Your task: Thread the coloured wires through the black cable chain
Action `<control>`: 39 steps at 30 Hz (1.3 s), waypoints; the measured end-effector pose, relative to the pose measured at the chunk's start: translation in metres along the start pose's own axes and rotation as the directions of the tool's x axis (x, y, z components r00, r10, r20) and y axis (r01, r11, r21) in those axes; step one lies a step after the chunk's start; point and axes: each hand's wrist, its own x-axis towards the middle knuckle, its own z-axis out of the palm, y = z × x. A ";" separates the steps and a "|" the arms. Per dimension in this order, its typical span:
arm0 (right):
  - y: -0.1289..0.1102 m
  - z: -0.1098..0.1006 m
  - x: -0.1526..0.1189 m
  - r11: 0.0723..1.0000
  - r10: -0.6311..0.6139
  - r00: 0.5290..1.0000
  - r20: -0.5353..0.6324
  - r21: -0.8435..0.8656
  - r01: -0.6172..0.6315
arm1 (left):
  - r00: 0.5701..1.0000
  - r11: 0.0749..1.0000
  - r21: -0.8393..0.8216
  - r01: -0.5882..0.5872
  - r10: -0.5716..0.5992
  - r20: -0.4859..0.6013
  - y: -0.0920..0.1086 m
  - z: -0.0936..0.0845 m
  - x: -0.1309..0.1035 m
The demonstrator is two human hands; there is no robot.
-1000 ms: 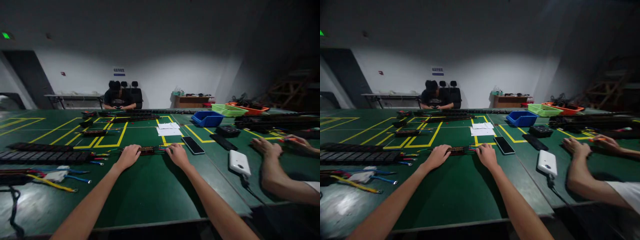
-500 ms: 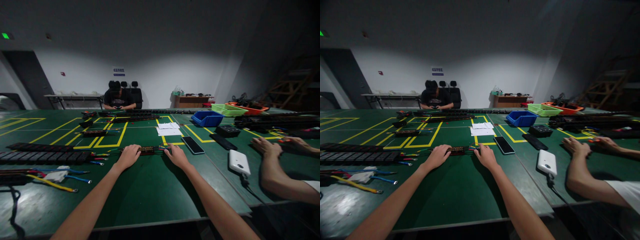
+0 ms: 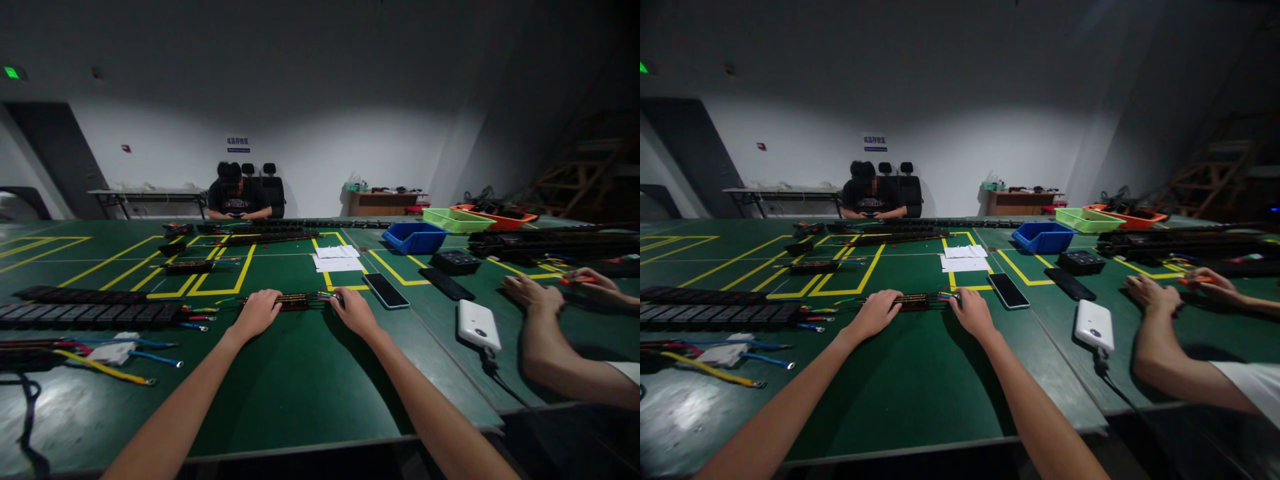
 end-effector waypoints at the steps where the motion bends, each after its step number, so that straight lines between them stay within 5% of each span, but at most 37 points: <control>1: 0.000 0.001 0.000 1.000 0.000 1.000 -0.018 0.007 0.000 | 1.000 1.000 -0.003 -0.002 0.002 -0.001 0.000 0.000 0.000; 12: 0.002 0.002 0.001 0.999 -0.029 0.994 -0.102 0.034 0.032 | 1.000 0.999 -0.043 0.013 -0.013 0.005 0.001 -0.001 -0.001; 21: 0.001 0.000 0.000 1.000 0.000 0.999 0.045 -0.008 0.001 | 0.999 0.998 -0.052 0.026 -0.024 0.032 0.004 -0.006 -0.002; 39: 0.001 0.000 0.002 0.999 -0.038 0.996 -0.084 0.032 0.041 | 0.999 0.999 -0.042 0.028 -0.027 0.044 0.004 -0.007 -0.001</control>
